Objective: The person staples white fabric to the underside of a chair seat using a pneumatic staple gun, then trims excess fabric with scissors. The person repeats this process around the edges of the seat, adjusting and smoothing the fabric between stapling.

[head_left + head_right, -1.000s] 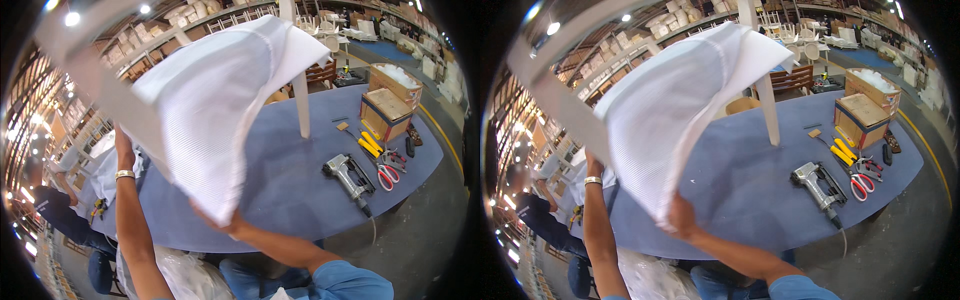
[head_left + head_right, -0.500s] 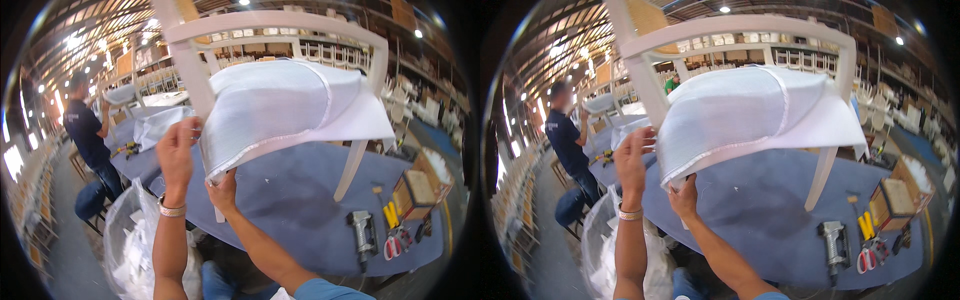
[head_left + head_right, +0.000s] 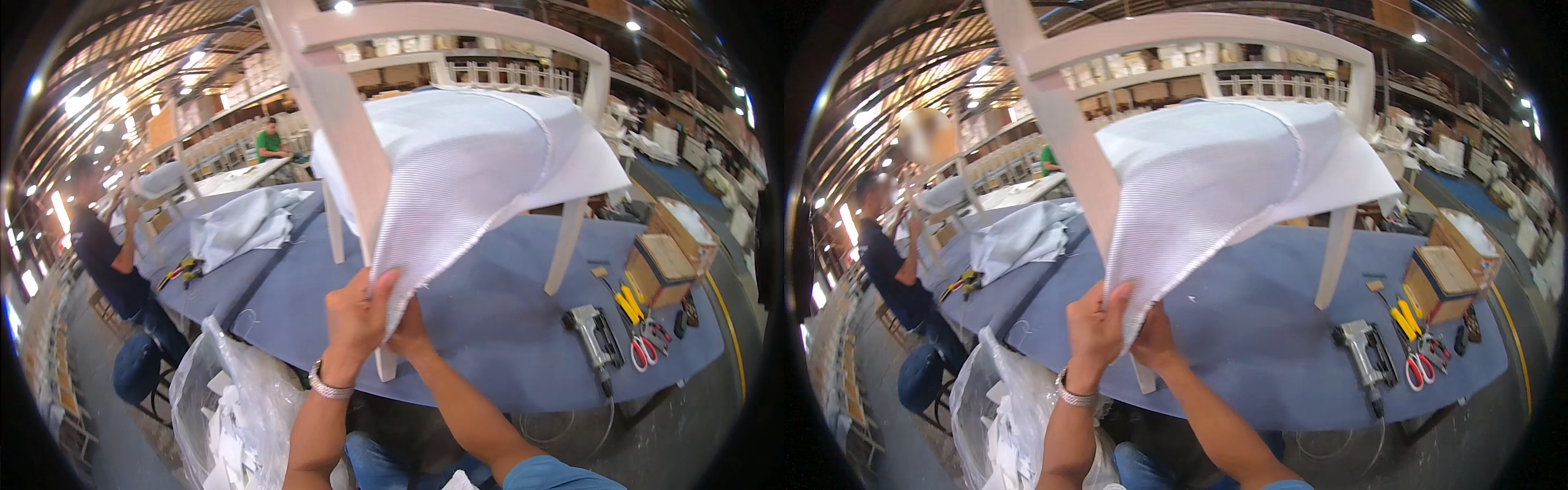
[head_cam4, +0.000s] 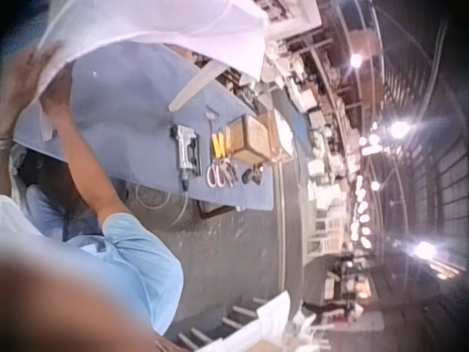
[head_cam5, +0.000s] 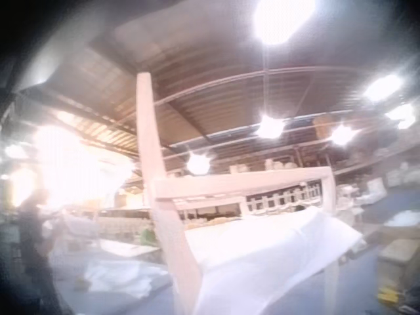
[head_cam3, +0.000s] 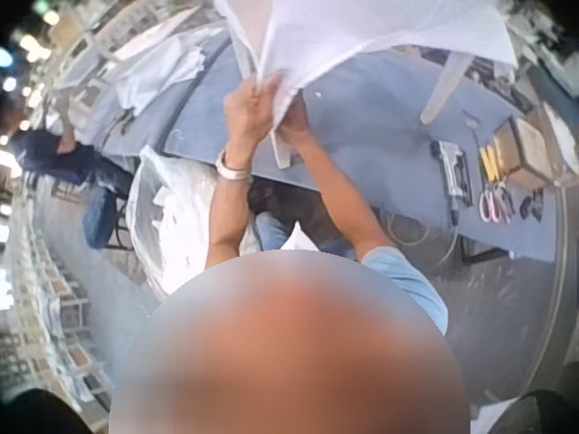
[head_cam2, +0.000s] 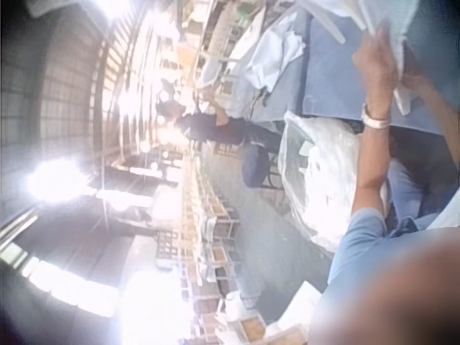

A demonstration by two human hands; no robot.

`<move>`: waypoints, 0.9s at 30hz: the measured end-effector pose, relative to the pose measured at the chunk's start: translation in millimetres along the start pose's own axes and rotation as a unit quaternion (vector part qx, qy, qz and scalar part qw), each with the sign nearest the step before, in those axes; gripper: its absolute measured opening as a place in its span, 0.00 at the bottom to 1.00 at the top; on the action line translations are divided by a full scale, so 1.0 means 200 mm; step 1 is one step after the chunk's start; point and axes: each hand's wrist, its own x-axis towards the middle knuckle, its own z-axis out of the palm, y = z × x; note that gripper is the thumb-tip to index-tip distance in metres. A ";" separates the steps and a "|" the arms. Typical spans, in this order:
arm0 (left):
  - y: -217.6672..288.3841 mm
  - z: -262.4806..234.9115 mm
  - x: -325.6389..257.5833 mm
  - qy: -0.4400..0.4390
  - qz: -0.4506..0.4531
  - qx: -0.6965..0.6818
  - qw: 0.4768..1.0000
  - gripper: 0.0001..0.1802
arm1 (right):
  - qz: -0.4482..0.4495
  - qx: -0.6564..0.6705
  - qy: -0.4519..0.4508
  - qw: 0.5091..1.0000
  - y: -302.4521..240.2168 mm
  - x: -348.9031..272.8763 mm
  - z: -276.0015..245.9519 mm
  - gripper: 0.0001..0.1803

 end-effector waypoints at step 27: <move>-0.24 0.65 -0.20 0.106 -0.093 -0.117 0.983 0.11 | 0.366 -0.695 0.061 0.616 -0.44 -1.20 -2.88 0.25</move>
